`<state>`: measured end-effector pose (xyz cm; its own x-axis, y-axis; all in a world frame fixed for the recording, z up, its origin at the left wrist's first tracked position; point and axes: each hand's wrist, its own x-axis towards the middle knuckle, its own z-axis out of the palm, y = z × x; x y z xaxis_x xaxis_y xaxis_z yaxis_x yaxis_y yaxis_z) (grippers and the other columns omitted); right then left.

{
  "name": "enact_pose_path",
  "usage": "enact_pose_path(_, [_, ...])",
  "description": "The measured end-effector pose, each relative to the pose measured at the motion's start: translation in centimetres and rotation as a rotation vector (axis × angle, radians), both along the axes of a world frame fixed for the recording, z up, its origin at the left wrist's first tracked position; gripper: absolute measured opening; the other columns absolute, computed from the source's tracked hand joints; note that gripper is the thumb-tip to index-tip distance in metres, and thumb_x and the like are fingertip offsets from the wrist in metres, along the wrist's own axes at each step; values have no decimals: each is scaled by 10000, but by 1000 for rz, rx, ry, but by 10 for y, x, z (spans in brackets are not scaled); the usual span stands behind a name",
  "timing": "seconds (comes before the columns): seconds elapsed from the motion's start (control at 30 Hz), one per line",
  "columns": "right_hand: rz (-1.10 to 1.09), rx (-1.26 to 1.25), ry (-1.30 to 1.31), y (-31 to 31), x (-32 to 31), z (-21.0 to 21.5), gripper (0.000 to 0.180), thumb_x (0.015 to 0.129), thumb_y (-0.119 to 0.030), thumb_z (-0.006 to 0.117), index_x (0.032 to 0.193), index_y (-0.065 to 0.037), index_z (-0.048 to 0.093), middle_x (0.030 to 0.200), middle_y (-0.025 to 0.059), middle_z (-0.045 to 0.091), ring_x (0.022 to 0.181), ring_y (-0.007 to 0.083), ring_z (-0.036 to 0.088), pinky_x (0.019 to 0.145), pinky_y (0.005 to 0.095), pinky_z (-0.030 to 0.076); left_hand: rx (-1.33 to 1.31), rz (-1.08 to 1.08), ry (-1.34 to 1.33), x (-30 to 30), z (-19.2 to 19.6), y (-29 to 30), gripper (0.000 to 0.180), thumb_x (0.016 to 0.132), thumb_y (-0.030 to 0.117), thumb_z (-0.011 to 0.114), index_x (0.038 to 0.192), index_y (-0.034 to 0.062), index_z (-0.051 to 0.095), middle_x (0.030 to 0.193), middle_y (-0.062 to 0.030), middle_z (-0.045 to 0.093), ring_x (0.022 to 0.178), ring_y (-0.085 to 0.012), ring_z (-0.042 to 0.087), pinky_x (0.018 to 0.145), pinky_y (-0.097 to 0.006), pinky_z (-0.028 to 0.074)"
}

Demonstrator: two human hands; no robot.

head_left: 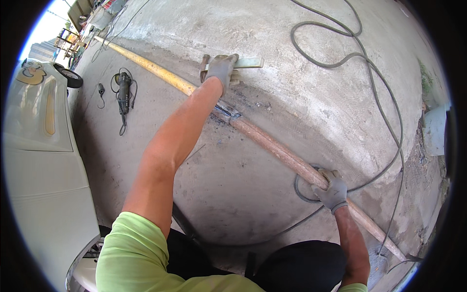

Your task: The person welds a long metal rod on the floor using a handheld welding torch, creating bright sparks. They reposition the rod and continue welding different sections, then use a hammer to tap the welded area.

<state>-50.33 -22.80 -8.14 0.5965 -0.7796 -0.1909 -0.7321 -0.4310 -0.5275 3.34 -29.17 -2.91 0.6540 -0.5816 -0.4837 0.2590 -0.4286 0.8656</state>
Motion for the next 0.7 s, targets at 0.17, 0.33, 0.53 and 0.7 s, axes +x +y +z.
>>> enact_pose_path(0.17, [17,-25,9,1,6,-5,623,757,-334,910,1315,-99,764,1225,175,718,1101,397,726,975,494,600,-167,-111,215,56,31,85,342,1112,217,659,1423,83,610,1091,-120,711,828,-217,740,740,-375,678])
enact_pose_path(0.33, [21,-24,15,2,-4,-7,621,770,-314,901,1327,-84,751,1217,187,711,1113,400,717,994,489,591,-294,-312,3,-6,82,227,640,1039,136,719,1613,8,466,1061,-130,703,826,-159,730,705,-297,671])
enact_pose_path(0.53, [23,22,-5,2,2,-5,614,774,-275,902,1327,-61,741,1228,198,707,1127,409,719,988,471,593,-167,-364,738,-83,41,325,597,1047,138,719,1563,-38,475,977,-115,718,676,-148,686,548,-267,559])
enact_pose_path(0.7, [101,-44,-24,-1,-5,-15,623,783,-250,904,1346,-43,734,1228,184,715,1105,375,735,971,445,600,-49,-383,267,-108,16,362,437,1083,152,694,1450,-28,540,899,-76,710,655,-107,653,551,-253,518])
